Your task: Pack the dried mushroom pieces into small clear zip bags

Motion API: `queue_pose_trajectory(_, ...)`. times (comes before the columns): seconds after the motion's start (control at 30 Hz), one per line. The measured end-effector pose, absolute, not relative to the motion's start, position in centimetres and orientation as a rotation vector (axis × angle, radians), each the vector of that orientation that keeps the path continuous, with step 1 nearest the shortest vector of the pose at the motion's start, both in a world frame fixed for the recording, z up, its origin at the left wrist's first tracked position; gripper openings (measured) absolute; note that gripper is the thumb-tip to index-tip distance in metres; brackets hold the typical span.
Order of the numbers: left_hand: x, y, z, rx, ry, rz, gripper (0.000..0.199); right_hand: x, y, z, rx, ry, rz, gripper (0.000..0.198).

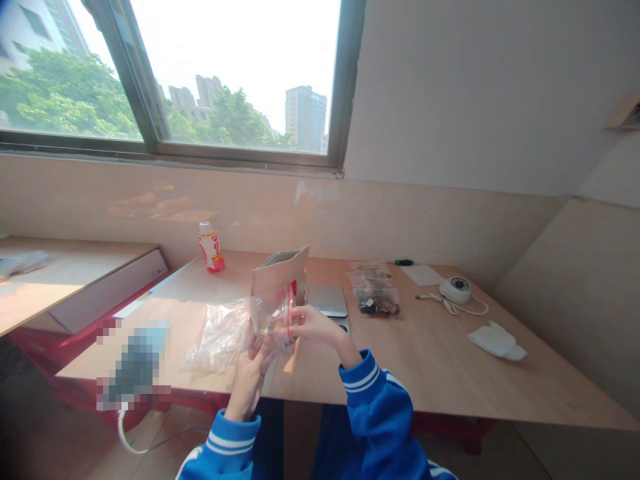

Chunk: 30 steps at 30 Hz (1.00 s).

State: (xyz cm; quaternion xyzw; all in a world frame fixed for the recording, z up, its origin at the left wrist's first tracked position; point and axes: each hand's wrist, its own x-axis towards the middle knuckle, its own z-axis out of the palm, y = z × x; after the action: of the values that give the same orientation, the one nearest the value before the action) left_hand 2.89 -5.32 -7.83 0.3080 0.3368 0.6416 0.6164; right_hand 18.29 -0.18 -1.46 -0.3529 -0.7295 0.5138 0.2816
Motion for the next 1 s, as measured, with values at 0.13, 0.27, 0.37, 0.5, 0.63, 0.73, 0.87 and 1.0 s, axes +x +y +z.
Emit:
queue_pose_trajectory(0.13,2.8,-5.3,-7.7,0.702,0.785,1.511,0.037,18.5,-0.3,-2.0,-0.9,-1.86,1.456,0.042)
queue_pose_trajectory(0.27,2.9,-5.2,-7.8,0.802,0.855,1.562,0.033,18.2,-0.2,-2.9,-0.976,-1.879,1.399,0.044)
queue_pose_trajectory(0.37,3.0,-5.2,-8.1,0.822,0.862,1.557,0.031,18.1,-0.1,-3.4,-0.999,-1.897,1.336,0.04)
queue_pose_trajectory(0.5,3.1,-5.0,-8.5,0.776,0.885,1.552,0.032,18.4,-0.2,-3.4,-1.052,-1.827,1.305,0.038)
queue_pose_trajectory(0.63,3.3,-5.0,-8.6,0.749,0.879,1.582,0.034,18.6,-0.5,-3.3,-1.122,-1.613,1.339,0.038)
queue_pose_trajectory(0.73,3.4,-5.0,-8.6,0.74,0.909,1.597,0.035,18.6,-0.9,-3.3,-1.118,-1.504,1.395,0.038)
queue_pose_trajectory(0.87,3.3,-4.9,-8.8,0.804,0.955,1.602,0.034,18.9,-1.0,-3.4,-1.151,-1.43,1.368,0.04)
queue_pose_trajectory(1.0,3.1,-4.8,-9.0,0.818,0.955,1.594,0.034,19.5,-0.8,-3.5,-1.141,-1.35,1.403,0.044)
